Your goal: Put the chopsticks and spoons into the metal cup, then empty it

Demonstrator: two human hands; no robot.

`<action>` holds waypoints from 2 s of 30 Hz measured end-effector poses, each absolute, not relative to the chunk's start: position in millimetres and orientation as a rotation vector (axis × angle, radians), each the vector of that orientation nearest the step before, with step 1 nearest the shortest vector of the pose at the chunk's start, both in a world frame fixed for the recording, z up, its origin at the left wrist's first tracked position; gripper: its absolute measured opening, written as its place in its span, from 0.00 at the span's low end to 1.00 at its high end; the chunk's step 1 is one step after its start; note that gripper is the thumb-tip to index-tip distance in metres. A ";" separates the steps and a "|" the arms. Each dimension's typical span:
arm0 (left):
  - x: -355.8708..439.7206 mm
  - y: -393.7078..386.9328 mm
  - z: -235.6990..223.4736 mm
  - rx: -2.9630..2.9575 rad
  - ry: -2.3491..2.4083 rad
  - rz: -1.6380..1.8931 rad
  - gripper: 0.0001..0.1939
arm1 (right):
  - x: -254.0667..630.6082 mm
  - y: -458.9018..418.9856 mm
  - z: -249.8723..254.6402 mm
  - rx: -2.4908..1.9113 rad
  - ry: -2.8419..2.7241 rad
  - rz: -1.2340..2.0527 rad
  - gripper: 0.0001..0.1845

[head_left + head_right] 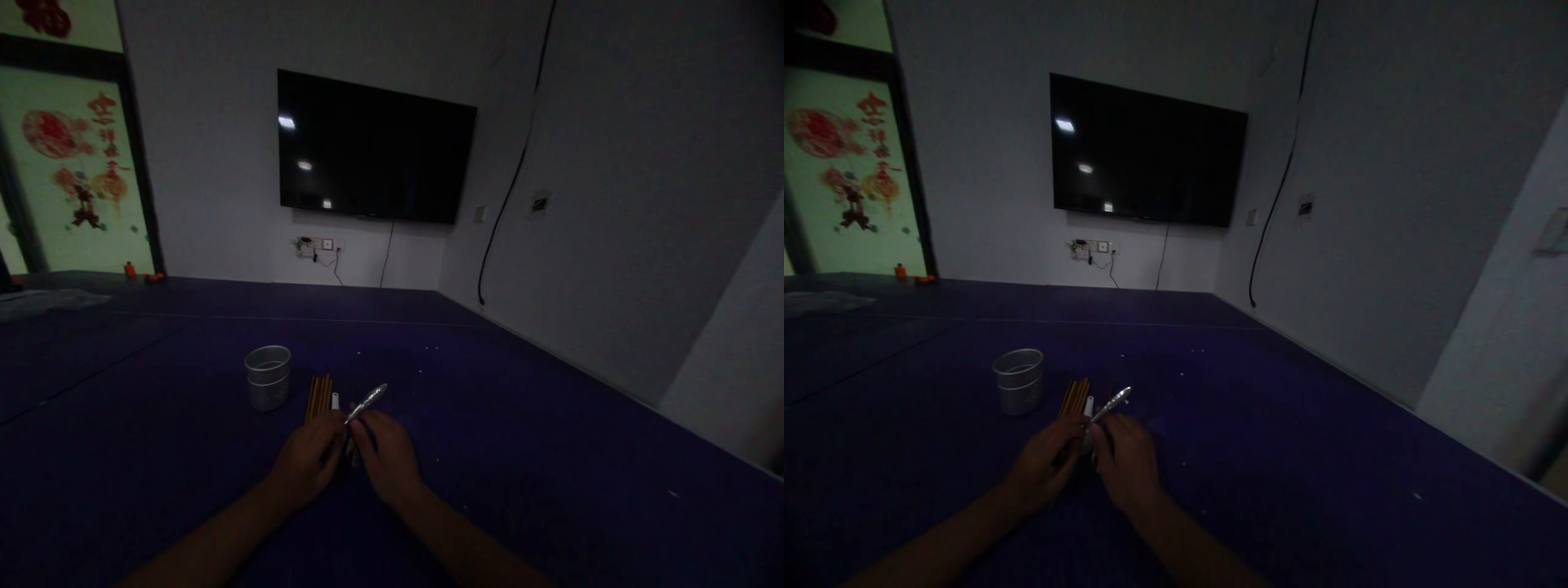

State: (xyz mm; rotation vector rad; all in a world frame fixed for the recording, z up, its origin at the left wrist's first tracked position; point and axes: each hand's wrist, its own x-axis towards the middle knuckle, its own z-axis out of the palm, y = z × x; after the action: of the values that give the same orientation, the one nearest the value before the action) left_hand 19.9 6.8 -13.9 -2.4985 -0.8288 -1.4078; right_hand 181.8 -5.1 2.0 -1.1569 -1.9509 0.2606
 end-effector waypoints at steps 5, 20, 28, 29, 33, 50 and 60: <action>22.1 3.4 -14.9 -2.566 -0.711 -1.280 0.10 | 178.6 -7.1 -0.4 -1.011 -1.758 0.445 0.21; 22.3 7.6 -19.0 -2.522 -0.721 -1.298 0.13 | 180.7 -1.3 0.7 -0.969 -1.267 0.736 0.25; 19.6 10.7 -23.3 -2.659 -0.851 -1.345 0.14 | 174.8 -2.0 -2.0 -0.921 -1.598 0.742 0.22; 20.0 9.9 -21.9 -2.672 -0.873 -1.355 0.14 | 174.3 -2.4 -2.1 -0.924 -1.596 0.745 0.22; 22.1 8.0 -17.4 -2.607 -0.976 -1.383 0.12 | 181.1 3.2 0.2 -1.015 -1.469 0.644 0.22; 24.3 11.6 -7.4 -2.587 -1.369 -1.368 0.09 | 213.7 38.3 -19.8 -1.467 -1.757 0.224 0.22; 24.9 11.5 -6.6 -2.654 -1.376 -1.338 0.09 | 212.4 46.4 -26.6 -1.585 -1.857 0.149 0.20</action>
State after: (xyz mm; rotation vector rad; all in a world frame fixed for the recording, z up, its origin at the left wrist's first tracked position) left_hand 24.9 11.5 -6.6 -2.6536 -1.3760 -1.3384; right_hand 212.4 46.4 -26.6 -1.5848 -1.8565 0.1492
